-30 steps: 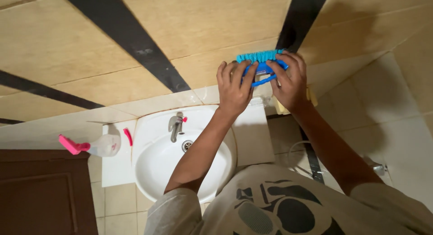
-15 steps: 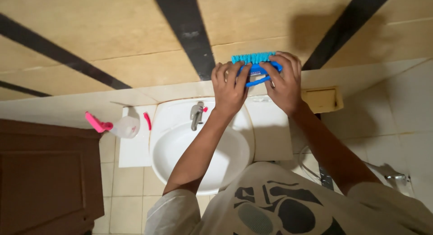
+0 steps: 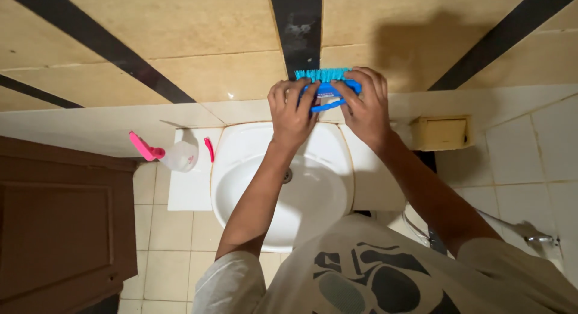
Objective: The person stands in a bathroom and uses a blue scrub brush to clean the tiled wall above the sink. They scrub the wall surface in a repetitive back-and-forth motion, focusing on the area between the sink and the ceiling.
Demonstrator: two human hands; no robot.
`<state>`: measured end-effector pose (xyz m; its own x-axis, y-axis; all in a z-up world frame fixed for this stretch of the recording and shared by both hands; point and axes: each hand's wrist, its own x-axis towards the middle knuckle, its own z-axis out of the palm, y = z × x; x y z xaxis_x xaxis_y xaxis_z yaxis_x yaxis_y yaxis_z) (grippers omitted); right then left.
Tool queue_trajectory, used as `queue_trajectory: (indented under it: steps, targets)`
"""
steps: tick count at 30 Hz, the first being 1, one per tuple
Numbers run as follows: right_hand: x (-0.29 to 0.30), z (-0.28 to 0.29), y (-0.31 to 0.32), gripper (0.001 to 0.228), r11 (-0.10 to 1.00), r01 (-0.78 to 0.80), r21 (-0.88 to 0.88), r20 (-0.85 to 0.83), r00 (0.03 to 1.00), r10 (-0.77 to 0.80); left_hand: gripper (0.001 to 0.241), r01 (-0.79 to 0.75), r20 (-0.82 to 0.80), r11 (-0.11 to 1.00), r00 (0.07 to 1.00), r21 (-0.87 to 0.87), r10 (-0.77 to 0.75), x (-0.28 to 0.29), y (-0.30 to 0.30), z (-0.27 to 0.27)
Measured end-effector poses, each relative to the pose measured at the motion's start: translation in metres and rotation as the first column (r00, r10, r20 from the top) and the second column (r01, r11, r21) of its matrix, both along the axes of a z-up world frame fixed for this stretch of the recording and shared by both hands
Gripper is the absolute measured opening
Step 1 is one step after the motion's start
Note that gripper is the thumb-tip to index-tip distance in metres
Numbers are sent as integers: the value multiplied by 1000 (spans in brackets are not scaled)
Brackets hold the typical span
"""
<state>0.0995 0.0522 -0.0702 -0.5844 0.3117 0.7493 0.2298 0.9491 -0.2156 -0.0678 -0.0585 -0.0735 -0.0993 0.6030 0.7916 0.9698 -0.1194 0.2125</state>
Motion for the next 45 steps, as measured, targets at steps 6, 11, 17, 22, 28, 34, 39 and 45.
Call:
queue_trajectory:
  steps: [6,11,17,22,28,34,39,45]
  targets:
    - [14,-14,10,57,1000,22,7,10,1000,-22,46,4,-4,1000,1000,-19,-5,9,9,-9]
    - [39,-17,22,58,999,38,6,6,999,-38,41,25,-26,1000,999,9,-25,27,26,-16]
    - [73,-20,37,56,998,59,-9,-9,998,-60,41,56,-36,998,998,-10,-56,59,45,-16]
    - [102,-29,54,55,995,92,-41,-30,995,-93,40,81,-41,997,996,-20,-82,86,66,-23]
    - [139,-35,76,54,994,108,-26,-39,993,-109,47,42,-72,999,996,-35,-44,125,89,-29]
    - [167,-36,84,57,991,112,-79,-81,990,-118,52,42,-44,997,998,-57,-44,157,105,-31]
    - [179,-36,61,58,921,118,-372,-306,921,-242,50,24,19,999,1000,-34,-23,172,112,-37]
    - [168,-53,66,58,200,-517,-833,-541,680,-495,54,61,131,997,990,-55,-53,180,109,-32]
